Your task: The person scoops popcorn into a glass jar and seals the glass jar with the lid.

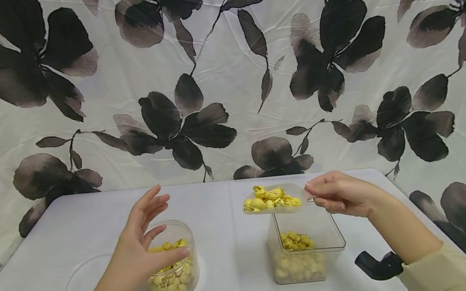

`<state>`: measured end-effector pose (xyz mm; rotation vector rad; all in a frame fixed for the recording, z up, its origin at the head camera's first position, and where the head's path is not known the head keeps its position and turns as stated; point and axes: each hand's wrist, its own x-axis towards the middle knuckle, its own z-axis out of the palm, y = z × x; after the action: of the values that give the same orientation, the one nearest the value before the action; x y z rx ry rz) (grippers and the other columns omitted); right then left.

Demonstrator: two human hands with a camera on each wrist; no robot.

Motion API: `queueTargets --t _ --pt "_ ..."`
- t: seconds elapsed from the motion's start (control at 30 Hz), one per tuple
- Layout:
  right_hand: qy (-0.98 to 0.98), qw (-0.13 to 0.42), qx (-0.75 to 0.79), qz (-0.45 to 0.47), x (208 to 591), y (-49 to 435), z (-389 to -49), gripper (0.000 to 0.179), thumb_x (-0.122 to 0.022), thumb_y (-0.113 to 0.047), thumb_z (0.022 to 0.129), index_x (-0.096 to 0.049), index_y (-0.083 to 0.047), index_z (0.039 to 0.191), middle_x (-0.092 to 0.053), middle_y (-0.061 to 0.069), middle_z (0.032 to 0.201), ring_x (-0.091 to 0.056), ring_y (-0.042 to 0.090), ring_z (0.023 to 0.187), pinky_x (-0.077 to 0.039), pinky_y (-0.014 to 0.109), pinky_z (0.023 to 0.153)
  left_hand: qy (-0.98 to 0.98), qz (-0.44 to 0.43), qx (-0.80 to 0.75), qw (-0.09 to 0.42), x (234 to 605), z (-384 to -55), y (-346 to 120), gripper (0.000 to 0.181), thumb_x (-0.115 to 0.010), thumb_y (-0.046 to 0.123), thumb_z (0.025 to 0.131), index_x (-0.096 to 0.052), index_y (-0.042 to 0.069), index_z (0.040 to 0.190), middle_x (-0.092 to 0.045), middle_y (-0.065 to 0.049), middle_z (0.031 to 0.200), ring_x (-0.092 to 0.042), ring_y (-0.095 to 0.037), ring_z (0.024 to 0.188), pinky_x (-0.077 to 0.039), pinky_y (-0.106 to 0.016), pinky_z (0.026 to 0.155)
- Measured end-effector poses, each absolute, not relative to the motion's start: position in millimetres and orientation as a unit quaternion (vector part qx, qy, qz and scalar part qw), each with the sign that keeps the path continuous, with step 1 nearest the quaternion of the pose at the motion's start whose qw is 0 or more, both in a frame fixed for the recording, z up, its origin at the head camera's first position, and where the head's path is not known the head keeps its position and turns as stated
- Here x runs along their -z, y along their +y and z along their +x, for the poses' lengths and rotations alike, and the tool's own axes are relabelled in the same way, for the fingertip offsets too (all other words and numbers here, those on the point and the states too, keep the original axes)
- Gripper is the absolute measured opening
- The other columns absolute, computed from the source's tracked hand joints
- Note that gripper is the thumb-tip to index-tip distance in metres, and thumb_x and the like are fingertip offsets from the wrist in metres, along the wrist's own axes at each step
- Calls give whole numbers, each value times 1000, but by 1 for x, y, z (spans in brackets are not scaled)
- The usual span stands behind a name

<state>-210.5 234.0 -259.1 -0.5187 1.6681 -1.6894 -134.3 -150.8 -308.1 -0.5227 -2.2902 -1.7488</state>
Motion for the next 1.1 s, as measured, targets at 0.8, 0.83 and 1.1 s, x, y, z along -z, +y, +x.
queueTargets --t 0.8,0.83,1.1 --pt "667 349 636 -171 265 173 -219 31 -42 -8 97 -66 -11 78 -49 -4 56 -34 1 40 -27 13 41 -851 -135 506 32 379 -140 -218 112 -82 4 67 -11 24 150 -29 -11 145 -31 2 121 -45 -19 78" --pt "666 350 636 -171 265 170 -220 31 -42 -8 97 -66 -10 78 -49 -4 56 -34 2 40 -26 13 41 -851 -133 508 25 381 -140 -219 111 -82 4 67 -10 22 150 -28 -15 145 -32 -6 124 -47 -22 79" --pt "670 358 631 -159 267 146 -222 29 -45 -7 96 -66 -9 77 -48 -3 55 -32 2 39 -25 13 40 -847 -126 516 -3 387 -139 -216 108 -81 7 70 -9 18 150 -27 -23 144 -34 -41 125 -47 -51 84"
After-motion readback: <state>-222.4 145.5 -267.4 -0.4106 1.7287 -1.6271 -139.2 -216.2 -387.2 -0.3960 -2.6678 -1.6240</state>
